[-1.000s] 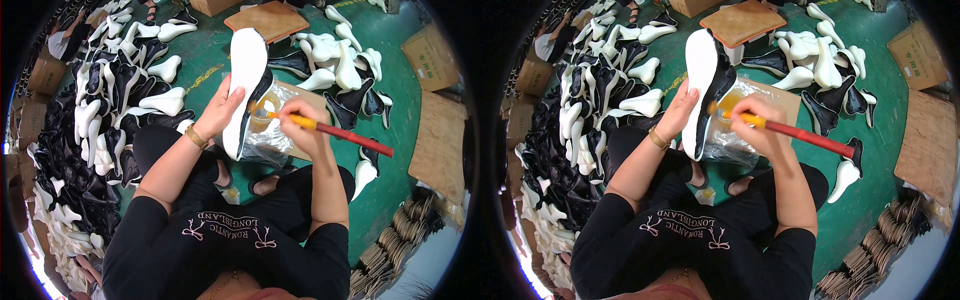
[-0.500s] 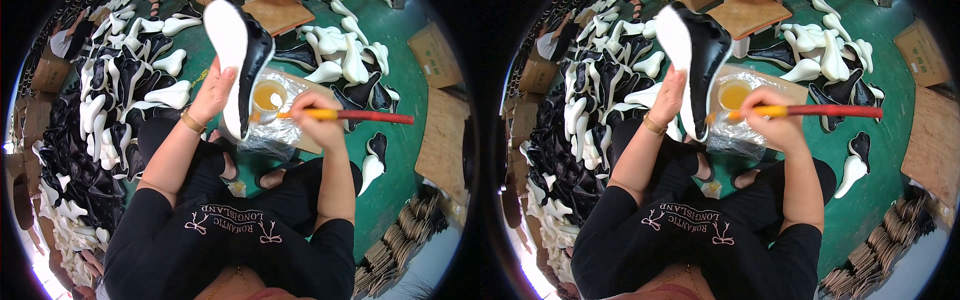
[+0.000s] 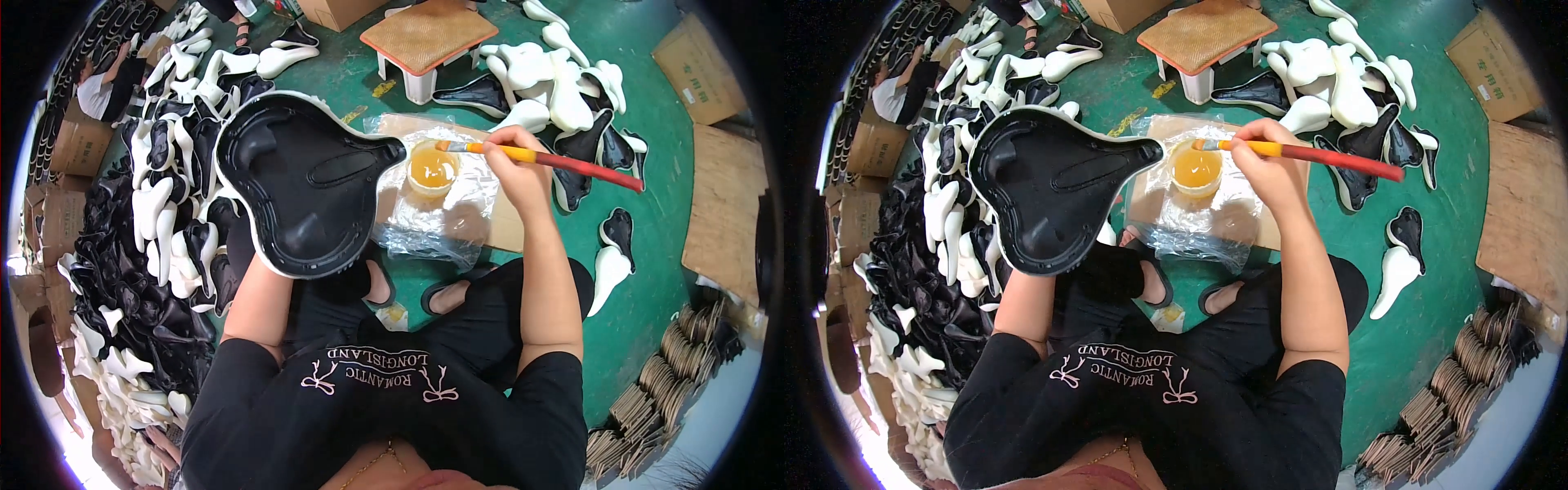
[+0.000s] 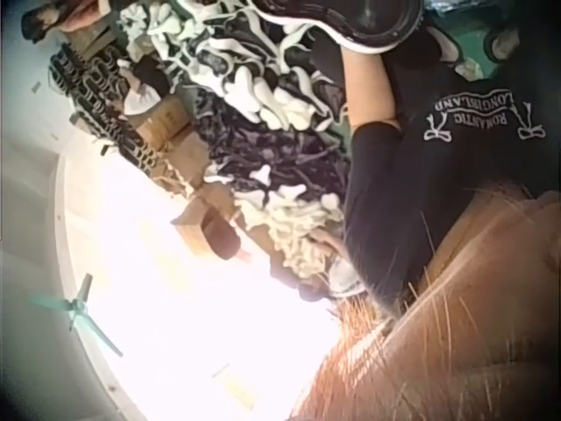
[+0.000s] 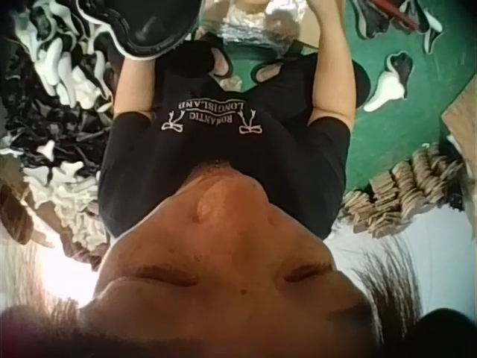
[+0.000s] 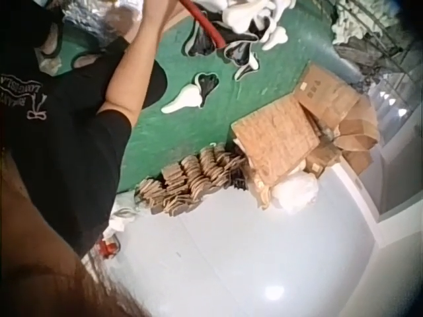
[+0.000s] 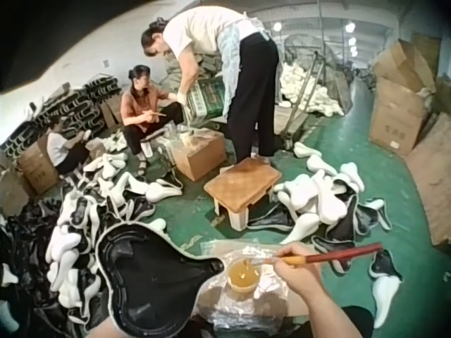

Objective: Applying adhesive to the underside of bicycle seats using a brush to prepare them for final assembly.

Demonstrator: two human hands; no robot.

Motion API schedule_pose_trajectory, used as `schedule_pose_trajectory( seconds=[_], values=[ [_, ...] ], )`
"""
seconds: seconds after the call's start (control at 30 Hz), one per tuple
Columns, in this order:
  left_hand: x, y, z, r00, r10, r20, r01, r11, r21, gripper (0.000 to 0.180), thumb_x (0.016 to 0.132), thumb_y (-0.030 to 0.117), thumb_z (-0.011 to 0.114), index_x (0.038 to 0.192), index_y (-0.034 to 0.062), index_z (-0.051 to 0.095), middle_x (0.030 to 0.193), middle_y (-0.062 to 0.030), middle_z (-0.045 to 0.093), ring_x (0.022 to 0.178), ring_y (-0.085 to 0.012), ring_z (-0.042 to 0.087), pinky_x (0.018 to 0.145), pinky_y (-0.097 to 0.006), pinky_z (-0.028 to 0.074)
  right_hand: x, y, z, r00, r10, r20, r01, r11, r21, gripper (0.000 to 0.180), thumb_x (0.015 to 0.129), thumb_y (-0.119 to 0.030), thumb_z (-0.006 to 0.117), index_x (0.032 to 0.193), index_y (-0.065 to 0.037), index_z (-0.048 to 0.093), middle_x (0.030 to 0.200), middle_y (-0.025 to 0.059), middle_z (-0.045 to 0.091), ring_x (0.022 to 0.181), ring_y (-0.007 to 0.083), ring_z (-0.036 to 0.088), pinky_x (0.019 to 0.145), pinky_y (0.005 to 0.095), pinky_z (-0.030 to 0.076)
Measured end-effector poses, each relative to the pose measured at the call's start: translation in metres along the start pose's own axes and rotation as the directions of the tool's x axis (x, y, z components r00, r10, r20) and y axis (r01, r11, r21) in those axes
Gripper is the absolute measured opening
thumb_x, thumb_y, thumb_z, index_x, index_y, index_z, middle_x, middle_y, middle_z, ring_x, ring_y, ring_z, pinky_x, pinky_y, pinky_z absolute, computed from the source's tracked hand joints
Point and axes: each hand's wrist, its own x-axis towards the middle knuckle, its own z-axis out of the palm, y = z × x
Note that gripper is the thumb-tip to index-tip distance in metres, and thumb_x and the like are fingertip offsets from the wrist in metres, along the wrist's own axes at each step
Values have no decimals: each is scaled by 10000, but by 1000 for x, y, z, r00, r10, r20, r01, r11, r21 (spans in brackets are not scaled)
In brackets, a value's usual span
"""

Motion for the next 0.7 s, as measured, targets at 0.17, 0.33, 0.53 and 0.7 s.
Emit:
schedule_pose_trajectory(
  seconds=[0.17,0.33,0.53,0.7],
  values=[
    [-4,12,2,990,-42,135,39,999,21,433,881,142,615,1287,44,502,1277,-156,520,1205,-262,490,1054,-368,359,-5,-9,6,972,-232,21,229,969,89,71,822,-54,657,831,-2,610,781,20,620,695,63,562,611,210,451],
    [-2,-30,20,984,95,151,-20,901,-433,346,893,111,550,1232,45,565,1327,-155,485,1265,-285,442,1099,-353,287,-1,-19,3,998,13,65,-32,958,285,92,758,-95,659,775,-15,618,721,10,627,649,69,560,572,224,450],
    [5,-2,22,976,98,193,-47,967,-251,374,852,107,593,1217,26,568,1372,-179,459,1280,-299,439,1039,-333,361,-3,-16,-10,996,79,31,-85,944,318,50,814,-43,603,802,6,606,712,32,604,619,84,565,577,216,468],
    [9,-7,25,970,181,159,-163,979,-122,405,811,72,620,1212,44,567,1355,-180,475,1259,-319,463,1021,-334,382,-7,-20,-10,982,63,178,-121,933,339,46,794,-38,607,810,5,610,718,43,612,623,98,579,579,227,476]
  ],
)
